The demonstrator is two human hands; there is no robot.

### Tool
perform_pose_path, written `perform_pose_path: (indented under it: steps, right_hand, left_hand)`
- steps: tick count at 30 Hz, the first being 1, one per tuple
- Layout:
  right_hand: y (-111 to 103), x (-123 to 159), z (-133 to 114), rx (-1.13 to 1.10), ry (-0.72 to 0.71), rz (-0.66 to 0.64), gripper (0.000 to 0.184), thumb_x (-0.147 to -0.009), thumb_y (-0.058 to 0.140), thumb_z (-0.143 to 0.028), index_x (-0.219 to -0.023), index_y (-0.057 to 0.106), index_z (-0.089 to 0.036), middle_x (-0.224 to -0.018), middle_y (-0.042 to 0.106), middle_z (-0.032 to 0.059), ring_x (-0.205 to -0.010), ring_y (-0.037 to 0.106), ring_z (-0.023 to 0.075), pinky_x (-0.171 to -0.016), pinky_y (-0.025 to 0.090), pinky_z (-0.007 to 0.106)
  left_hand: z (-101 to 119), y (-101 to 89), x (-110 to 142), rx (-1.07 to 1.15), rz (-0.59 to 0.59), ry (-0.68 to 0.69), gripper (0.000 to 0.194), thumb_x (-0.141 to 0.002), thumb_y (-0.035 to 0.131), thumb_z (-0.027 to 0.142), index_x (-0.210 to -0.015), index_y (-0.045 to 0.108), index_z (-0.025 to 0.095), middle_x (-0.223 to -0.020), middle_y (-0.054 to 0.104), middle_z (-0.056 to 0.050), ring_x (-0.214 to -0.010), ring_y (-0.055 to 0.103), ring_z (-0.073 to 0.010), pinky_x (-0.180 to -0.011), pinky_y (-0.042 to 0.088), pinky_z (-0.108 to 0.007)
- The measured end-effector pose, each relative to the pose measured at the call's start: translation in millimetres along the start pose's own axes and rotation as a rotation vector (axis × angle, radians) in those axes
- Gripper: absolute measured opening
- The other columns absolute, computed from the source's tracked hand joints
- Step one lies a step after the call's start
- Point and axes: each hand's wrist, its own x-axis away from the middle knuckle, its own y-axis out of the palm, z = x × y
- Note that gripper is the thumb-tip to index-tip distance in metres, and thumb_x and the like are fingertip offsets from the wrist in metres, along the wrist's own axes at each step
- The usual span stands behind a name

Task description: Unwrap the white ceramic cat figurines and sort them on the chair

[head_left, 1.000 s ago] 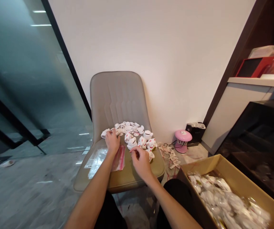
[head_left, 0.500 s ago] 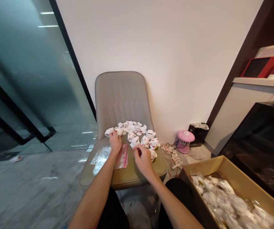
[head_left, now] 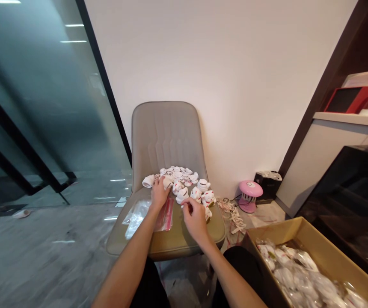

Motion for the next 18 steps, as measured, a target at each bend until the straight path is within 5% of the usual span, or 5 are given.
perform_pose_path:
  steps: [5,10,14,18]
  right_hand:
    - [-1.2,-1.6,1.5,-0.034,0.017,0.034,0.021,-0.093,0.047,-0.021,-0.087,0.067,-0.020,-0.075,0.066,0.0012,-0.068,0.059,0.0170,-0.066,0.043,0.027]
    - [-2.8,-5.7,1.9,-0.126,0.058,0.207,0.030,-0.094,0.052,-0.031,-0.120,0.060,-0.018,-0.103,0.068,0.0096,-0.083,0.065,0.0190,-0.073,0.053,0.030]
    - [-7.6,-11.1,6.1,-0.314,0.147,0.285,0.067,-0.091,0.059,-0.041,-0.150,0.032,-0.023,-0.138,0.054,0.0172,-0.094,0.068,0.0195,-0.079,0.057,0.033]
    - [-19.4,-18.9,12.9,-0.482,0.222,0.358,0.067,-0.091,0.061,-0.047,-0.148,0.034,-0.025,-0.137,0.056,0.0156,-0.106,0.067,0.0223,-0.086,0.056,0.034]
  left_hand:
    - [18.5,-17.0,-6.0,0.112,0.154,-0.164,0.038,-0.082,0.057,0.015,-0.120,0.053,0.018,-0.110,0.063,-0.012,-0.110,0.057,-0.0300,-0.095,0.046,-0.043]
    - [77.7,-50.1,-0.3,0.465,0.306,-0.092,0.041,-0.084,0.060,0.020,-0.124,0.051,0.021,-0.102,0.062,-0.007,-0.097,0.061,-0.0229,-0.091,0.048,-0.036]
    - [138.1,-67.2,29.2,0.739,0.146,0.127,0.039,-0.088,0.060,0.021,-0.126,0.050,0.023,-0.099,0.064,-0.005,-0.090,0.063,-0.0192,-0.085,0.049,-0.032]
    - [167.9,-72.0,53.9,0.823,0.000,0.256,0.039,-0.088,0.059,0.020,-0.126,0.051,0.023,-0.101,0.066,-0.005,-0.091,0.064,-0.0175,-0.085,0.050,-0.031]
